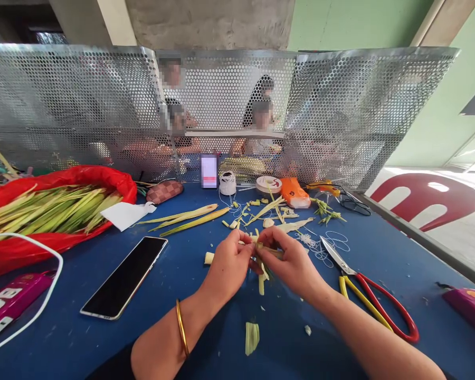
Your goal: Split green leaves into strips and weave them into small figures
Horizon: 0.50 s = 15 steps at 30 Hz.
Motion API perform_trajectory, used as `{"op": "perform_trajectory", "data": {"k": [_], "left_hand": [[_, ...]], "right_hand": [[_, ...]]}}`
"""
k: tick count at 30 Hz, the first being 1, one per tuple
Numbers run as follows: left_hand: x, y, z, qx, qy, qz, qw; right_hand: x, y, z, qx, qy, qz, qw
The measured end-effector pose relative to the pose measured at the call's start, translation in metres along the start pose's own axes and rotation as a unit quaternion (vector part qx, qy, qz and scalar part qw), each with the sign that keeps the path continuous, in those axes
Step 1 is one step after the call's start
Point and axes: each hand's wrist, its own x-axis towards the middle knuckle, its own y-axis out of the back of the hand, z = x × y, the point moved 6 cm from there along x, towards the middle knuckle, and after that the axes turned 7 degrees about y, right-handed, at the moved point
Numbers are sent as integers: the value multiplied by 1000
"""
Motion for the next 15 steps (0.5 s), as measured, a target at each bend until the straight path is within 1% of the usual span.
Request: {"op": "perform_trajectory", "data": {"k": [3,6,8,10,12,15], "left_hand": [[-4,2,7,126,-46,31,991],[-7,3,12,257,-74,67,961],[-8,3,12,309,-76,81,945],[-9,4,11,332,-78,97,935],[-8,6,12,329,-84,116,933],[-5,16,14,270,-102,150,946]], "right_hand": [[-1,-1,-1,-4,-9,-6,1000],[-2,-3,-3,-13,-3,-19,1000],[-2,-3,-3,-14,-9,-18,1000],[-2,-3,1,-11,-26,-15,999],[-1,-3,5,2,-43,-20,999],[0,-4,9,44,-65,-40,996]]}}
